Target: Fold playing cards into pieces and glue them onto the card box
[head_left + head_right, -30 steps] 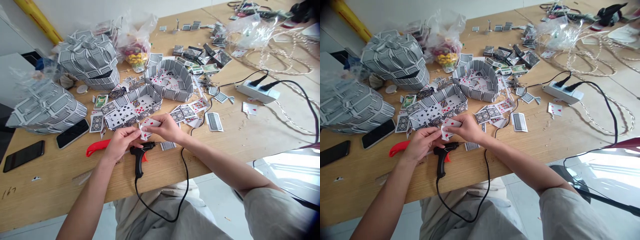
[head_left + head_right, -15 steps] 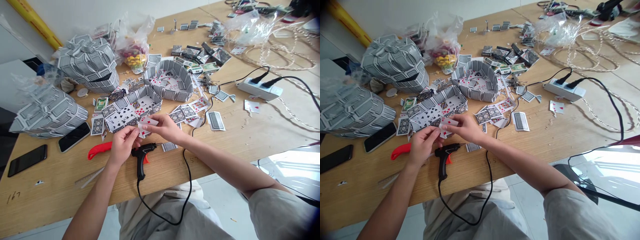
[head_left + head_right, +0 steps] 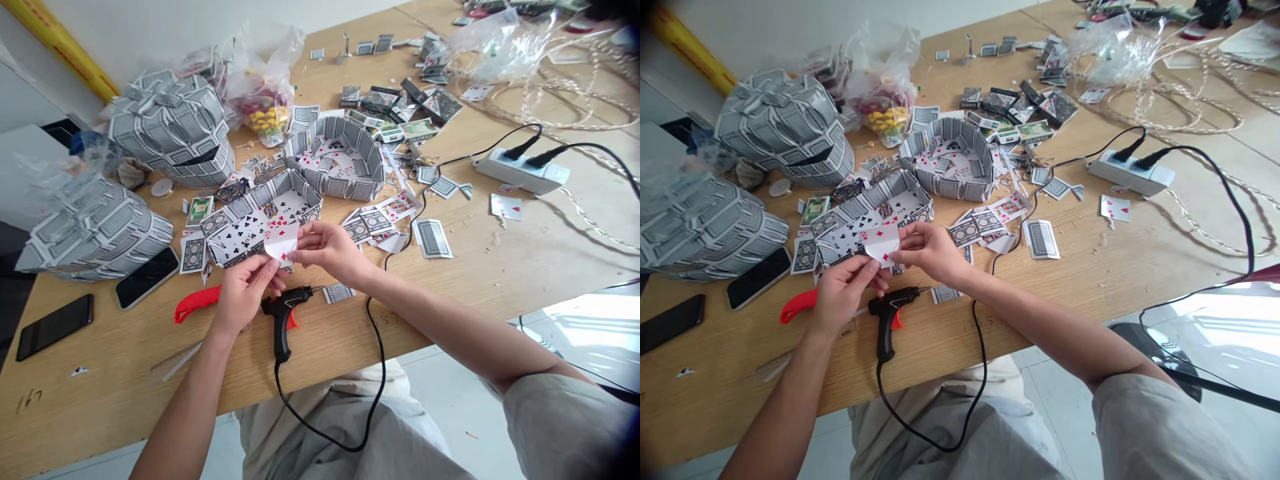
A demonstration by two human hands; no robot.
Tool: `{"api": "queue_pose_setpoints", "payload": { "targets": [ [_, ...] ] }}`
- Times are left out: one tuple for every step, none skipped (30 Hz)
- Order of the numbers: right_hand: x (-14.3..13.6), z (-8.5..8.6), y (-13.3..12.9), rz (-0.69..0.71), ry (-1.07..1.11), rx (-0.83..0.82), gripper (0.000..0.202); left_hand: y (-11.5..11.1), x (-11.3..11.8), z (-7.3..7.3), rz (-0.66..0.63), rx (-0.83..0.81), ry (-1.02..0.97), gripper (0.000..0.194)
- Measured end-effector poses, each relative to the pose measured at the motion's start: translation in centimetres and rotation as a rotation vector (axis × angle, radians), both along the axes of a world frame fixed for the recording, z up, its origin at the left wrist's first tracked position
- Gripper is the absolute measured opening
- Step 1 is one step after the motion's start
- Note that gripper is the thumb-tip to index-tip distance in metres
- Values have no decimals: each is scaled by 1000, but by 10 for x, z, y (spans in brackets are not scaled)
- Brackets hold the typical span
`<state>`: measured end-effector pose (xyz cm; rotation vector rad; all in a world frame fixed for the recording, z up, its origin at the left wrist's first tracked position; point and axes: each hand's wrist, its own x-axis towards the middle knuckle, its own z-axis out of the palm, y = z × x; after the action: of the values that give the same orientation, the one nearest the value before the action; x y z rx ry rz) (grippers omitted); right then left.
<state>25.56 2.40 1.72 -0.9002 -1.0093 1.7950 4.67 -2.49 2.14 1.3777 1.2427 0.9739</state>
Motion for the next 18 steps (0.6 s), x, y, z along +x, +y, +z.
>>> {"api": "queue_pose_setpoints", "payload": {
  "targets": [
    [0, 1, -1, -6, 2, 4, 51, 0, 0, 0, 12, 8, 3, 32],
    [0, 1, -2, -10, 5, 8, 50, -1, 1, -1, 28, 21, 4, 31],
    [-1, 1, -2, -12, 10, 13, 50, -2, 2, -1, 45, 34, 3, 30],
    [-1, 1, -3, -14, 14, 17, 49, -2, 3, -1, 59, 46, -1, 29],
    [-1, 1, -4, -14, 16, 21, 49, -3, 4, -1, 68, 52, -7, 28],
    [-1, 1, -4, -14, 16, 25, 48, -3, 5, -1, 73, 55, -13, 27],
    [-2, 1, -5, -14, 14, 28, 48, -3, 5, -1, 74, 56, -18, 27],
    [-2, 1, -6, -17, 13, 31, 48, -3, 5, 0, 73, 53, -22, 26],
    [-2, 1, -6, -22, 13, 35, 47, -3, 5, 0, 73, 47, -26, 26],
    [-2, 1, -6, -25, 13, 39, 47, -2, 5, 0, 72, 41, -30, 26],
    [-2, 1, -7, -26, 13, 42, 47, -2, 5, 0, 71, 34, -32, 26],
    [-3, 1, -7, -28, 12, 45, 46, -1, 4, 1, 69, 30, -33, 26],
    [-3, 1, -7, -30, 10, 49, 46, -1, 4, 1, 64, 26, -32, 26],
    [-3, 1, -7, -30, 9, 52, 46, 0, 3, 2, 56, 24, -29, 26],
    [-3, 0, -7, -30, 8, 57, 45, 0, 2, 2, 46, 23, -24, 26],
    [-3, 0, -7, -31, 11, 62, 45, 1, 1, 3, 35, 22, -17, 26],
    [-3, -1, -8, -32, 14, 68, 45, 1, -1, 3, 24, 19, -10, 25],
    [-3, -1, -8, -29, 19, 72, 46, 2, -2, 4, 14, 17, -4, 25]
  ]
}}
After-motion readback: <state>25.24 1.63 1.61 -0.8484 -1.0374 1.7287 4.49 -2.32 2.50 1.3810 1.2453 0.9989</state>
